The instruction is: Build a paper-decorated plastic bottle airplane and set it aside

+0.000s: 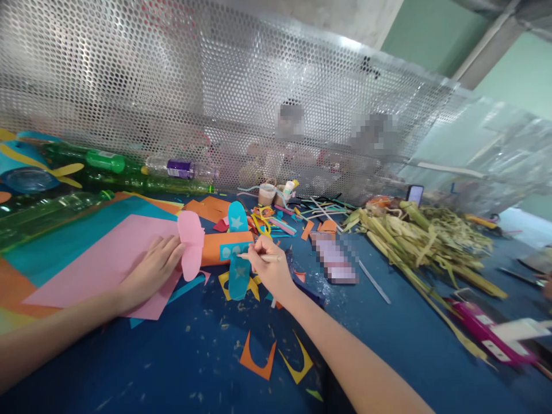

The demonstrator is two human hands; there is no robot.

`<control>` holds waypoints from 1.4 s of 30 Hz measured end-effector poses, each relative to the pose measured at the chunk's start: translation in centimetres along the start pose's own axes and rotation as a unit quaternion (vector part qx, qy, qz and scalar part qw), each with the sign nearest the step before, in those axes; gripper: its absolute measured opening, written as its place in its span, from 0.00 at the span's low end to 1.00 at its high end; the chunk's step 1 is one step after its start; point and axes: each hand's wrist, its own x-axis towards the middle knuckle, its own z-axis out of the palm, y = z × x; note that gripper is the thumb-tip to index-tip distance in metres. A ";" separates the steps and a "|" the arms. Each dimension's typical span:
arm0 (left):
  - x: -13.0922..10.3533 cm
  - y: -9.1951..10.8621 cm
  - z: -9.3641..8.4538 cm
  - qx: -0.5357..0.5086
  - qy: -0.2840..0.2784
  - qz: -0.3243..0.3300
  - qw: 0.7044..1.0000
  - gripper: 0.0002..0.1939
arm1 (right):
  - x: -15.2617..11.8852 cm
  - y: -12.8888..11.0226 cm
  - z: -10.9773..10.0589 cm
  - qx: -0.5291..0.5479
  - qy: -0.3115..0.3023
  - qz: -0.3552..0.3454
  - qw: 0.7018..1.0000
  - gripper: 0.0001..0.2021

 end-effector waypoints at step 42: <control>-0.1 -0.1 0.1 -0.004 -0.002 -0.006 1.000 0.18 | -0.2 -0.8 0.1 0.005 -0.016 -0.006 1.000 0.15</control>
